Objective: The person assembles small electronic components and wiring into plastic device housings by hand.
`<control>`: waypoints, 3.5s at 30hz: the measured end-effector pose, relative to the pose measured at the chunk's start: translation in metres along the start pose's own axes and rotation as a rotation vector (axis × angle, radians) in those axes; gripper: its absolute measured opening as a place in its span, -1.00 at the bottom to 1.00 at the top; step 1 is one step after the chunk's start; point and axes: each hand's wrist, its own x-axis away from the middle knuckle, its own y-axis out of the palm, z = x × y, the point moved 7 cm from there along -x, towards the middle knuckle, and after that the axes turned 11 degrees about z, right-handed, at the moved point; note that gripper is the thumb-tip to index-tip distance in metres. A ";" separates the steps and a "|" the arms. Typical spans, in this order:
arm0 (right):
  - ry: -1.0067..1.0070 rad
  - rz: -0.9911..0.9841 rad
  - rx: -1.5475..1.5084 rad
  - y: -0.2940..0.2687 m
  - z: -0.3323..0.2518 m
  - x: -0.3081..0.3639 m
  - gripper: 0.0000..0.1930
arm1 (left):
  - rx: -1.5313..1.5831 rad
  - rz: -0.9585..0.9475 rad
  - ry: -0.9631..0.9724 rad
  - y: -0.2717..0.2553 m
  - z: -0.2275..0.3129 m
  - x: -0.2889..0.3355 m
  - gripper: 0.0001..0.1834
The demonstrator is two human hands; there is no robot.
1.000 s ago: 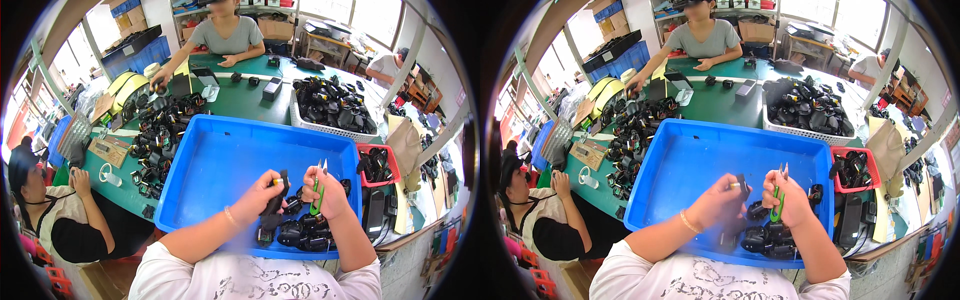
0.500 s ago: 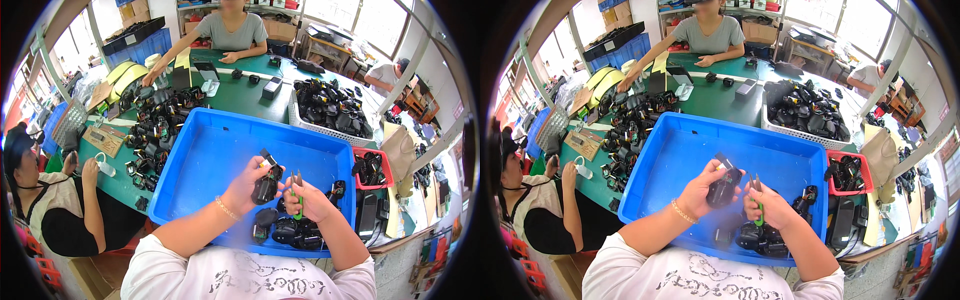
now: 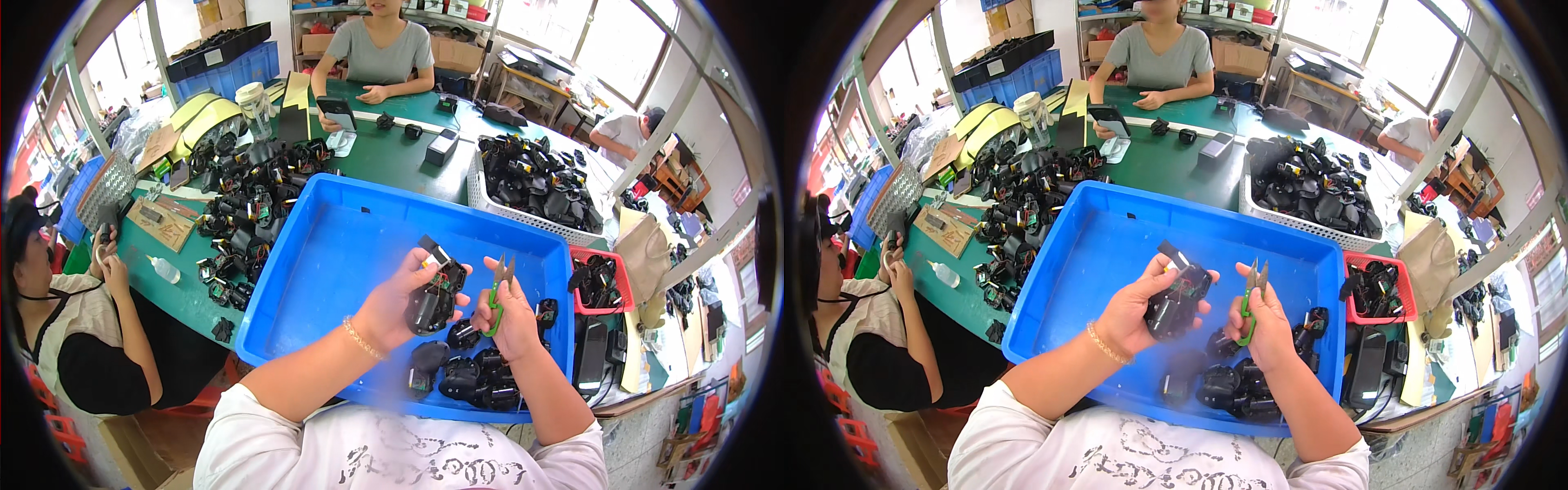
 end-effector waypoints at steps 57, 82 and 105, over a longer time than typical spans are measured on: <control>-0.893 -0.292 1.361 0.016 -0.060 0.035 -0.73 | -0.888 -0.112 0.028 -0.006 -0.035 -0.005 -0.82; -0.925 0.787 1.641 -0.123 -0.171 0.063 -0.70 | -0.767 -0.045 0.038 -0.001 -0.035 0.004 -0.83; -0.773 0.599 2.002 -0.180 -0.130 0.029 -0.58 | -0.817 -0.056 -0.043 0.001 -0.047 0.001 -0.85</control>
